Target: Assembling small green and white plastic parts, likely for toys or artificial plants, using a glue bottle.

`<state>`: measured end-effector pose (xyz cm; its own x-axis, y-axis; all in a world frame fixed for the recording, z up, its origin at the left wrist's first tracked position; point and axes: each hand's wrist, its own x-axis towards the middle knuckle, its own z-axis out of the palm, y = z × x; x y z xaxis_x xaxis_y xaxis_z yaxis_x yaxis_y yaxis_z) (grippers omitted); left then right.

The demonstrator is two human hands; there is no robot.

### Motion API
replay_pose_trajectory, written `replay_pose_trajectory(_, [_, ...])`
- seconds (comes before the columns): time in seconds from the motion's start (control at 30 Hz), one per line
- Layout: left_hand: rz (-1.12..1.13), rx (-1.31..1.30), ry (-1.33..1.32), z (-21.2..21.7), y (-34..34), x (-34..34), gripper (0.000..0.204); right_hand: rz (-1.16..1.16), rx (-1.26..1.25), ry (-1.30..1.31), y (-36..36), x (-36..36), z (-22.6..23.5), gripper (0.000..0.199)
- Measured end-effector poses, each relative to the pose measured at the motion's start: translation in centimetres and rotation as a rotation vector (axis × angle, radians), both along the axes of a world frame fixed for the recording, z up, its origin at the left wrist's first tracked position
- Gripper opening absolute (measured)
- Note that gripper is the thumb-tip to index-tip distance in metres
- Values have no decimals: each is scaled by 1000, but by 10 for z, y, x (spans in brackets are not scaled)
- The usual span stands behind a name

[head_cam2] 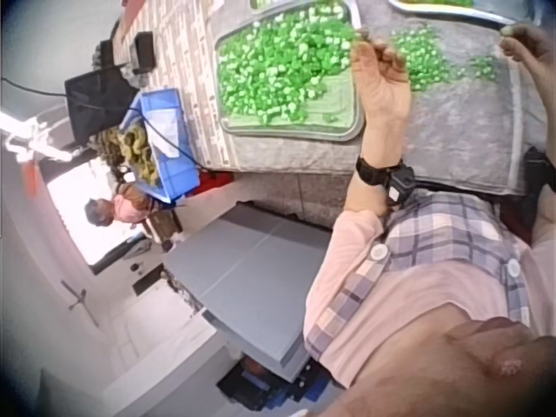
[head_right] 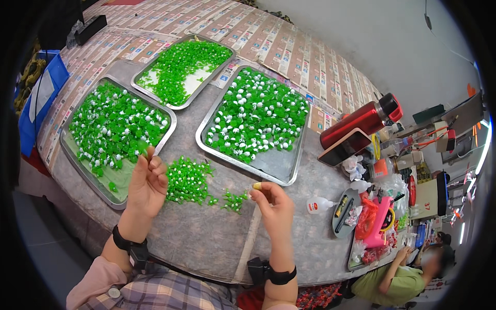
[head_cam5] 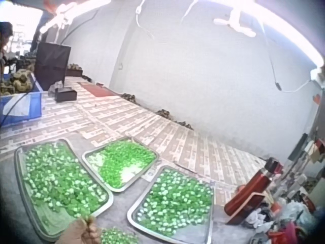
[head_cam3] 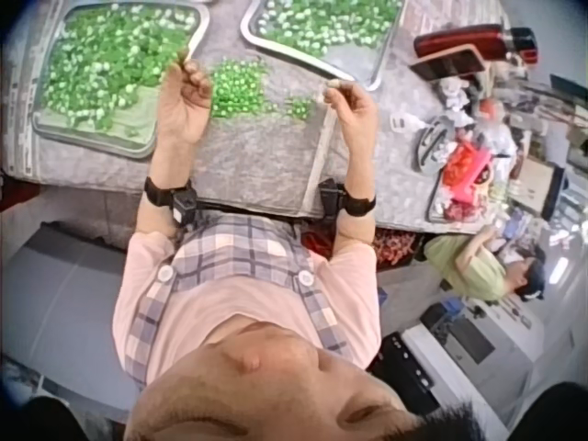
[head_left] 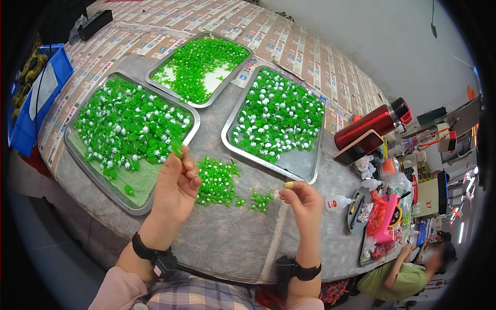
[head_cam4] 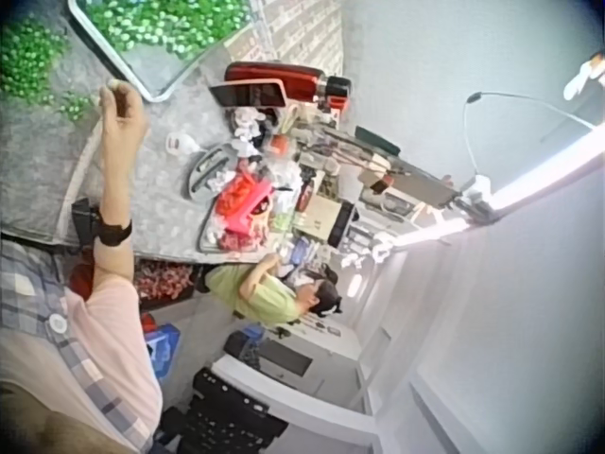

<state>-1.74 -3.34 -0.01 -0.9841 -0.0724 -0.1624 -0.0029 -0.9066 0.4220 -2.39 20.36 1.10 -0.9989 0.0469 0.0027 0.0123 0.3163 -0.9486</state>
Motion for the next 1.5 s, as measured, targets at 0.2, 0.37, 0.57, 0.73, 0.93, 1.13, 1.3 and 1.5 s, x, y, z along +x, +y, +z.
replay_pose_trajectory(0.2, [-252, -154, -62, -3, 13, 7, 23, 132, 496, 13, 2, -6, -9, 14])
replay_pose_trajectory(0.37, [-461, -329, -71, 1, 22, 14, 20, 180, 639, 17, 3, -3, -14, 13])
replay_pose_trajectory(0.57, [-560, -422, -42, 1, 27, 15, 20, 149, 690, 22, 5, -3, -13, 13])
replay_pose_trajectory(0.73, [-562, -435, -54, -1, 28, 16, 20, 154, 625, 232, -2, -7, -13, 16])
replay_pose_trajectory(0.93, [-567, -432, -50, -1, 29, 15, 21, 210, 708, 280, -12, -11, -21, 11])
replay_pose_trajectory(1.13, [-586, -464, -52, -1, 32, 16, 18, 176, 618, 176, -12, -13, -25, 10])
replay_pose_trajectory(1.3, [-605, -465, -57, 0, 32, 16, 16, 79, 290, 62, -13, -6, -14, 11])
replay_pose_trajectory(1.5, [-659, -477, 48, -7, 35, 19, 20, 307, -130, 38, -28, 16, 10, 15])
